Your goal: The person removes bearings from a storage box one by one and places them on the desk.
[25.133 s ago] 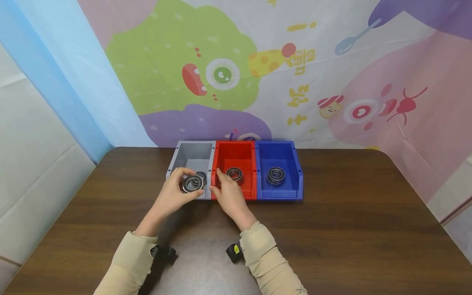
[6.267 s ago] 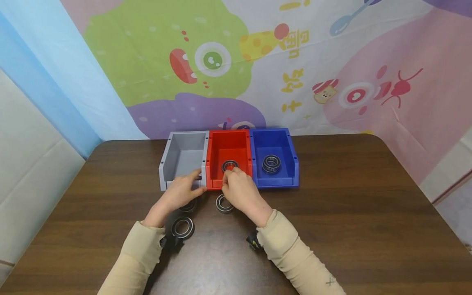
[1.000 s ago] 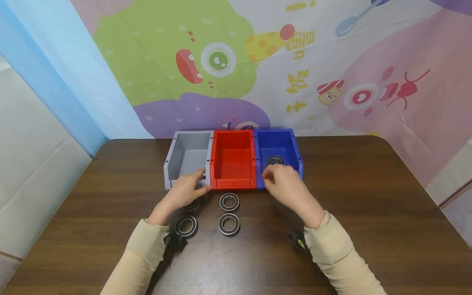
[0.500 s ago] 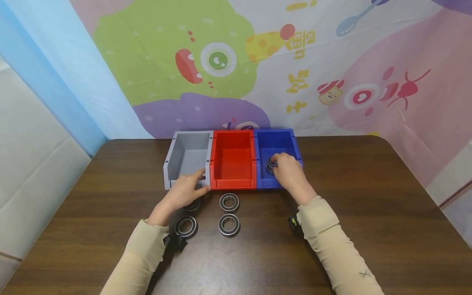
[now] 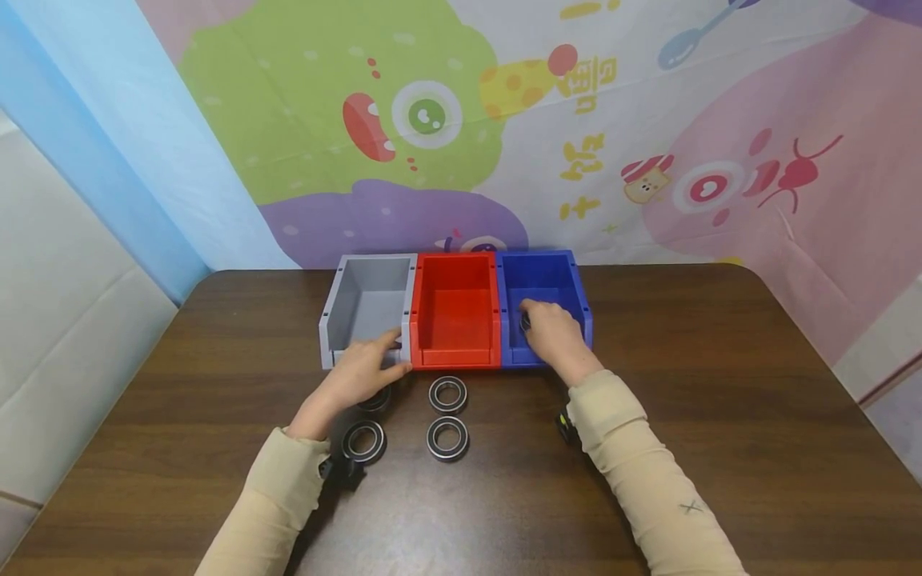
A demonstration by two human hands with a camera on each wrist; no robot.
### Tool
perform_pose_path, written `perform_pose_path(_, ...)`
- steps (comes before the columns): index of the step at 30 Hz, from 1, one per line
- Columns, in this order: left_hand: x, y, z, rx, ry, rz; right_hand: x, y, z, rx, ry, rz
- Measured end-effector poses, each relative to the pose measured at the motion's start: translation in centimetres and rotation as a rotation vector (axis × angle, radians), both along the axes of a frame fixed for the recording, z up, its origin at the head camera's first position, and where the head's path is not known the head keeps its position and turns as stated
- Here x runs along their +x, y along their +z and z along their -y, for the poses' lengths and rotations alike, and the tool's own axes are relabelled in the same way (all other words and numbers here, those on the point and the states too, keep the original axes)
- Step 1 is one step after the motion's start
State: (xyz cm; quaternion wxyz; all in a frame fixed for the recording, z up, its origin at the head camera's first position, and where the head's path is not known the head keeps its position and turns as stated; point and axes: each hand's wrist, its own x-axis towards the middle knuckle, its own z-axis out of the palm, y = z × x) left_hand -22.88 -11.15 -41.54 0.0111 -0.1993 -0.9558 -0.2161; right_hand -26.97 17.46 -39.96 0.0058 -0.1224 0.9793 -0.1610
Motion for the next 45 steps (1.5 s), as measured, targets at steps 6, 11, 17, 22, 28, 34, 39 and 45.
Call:
perform_pose_path(6,0.0,0.0,0.1,0.000,0.003,0.005,-0.4,-0.2,0.2,0.028,-0.003,0.033)
perform_pose_path(11,-0.1,-0.1,0.1,-0.004,0.008,0.007,-0.7,-0.2,0.4,0.069,0.008,0.034)
perform_pose_path(17,0.0,0.0,0.1,-0.011,0.013,0.011,-0.9,-0.1,0.5,0.099,0.039,0.040)
perform_pose_path(22,0.0,0.0,0.1,-0.015,0.013,0.009,-0.9,-0.2,0.6,0.095,0.054,0.028)
perform_pose_path(28,0.0,0.0,0.1,-0.012,0.014,0.007,-0.9,-0.3,0.7,0.080,0.057,0.001)
perform_pose_path(34,0.0,0.0,0.0,-0.007,0.016,0.017,-0.8,-0.4,0.6,0.067,0.060,0.015)
perform_pose_path(39,0.0,0.0,-0.1,-0.003,0.015,0.025,-0.7,-0.1,0.4,0.079,0.085,-0.011)
perform_pose_path(45,-0.1,-0.1,0.0,-0.007,0.013,0.022,-0.4,0.7,0.3,0.066,0.098,-0.006)
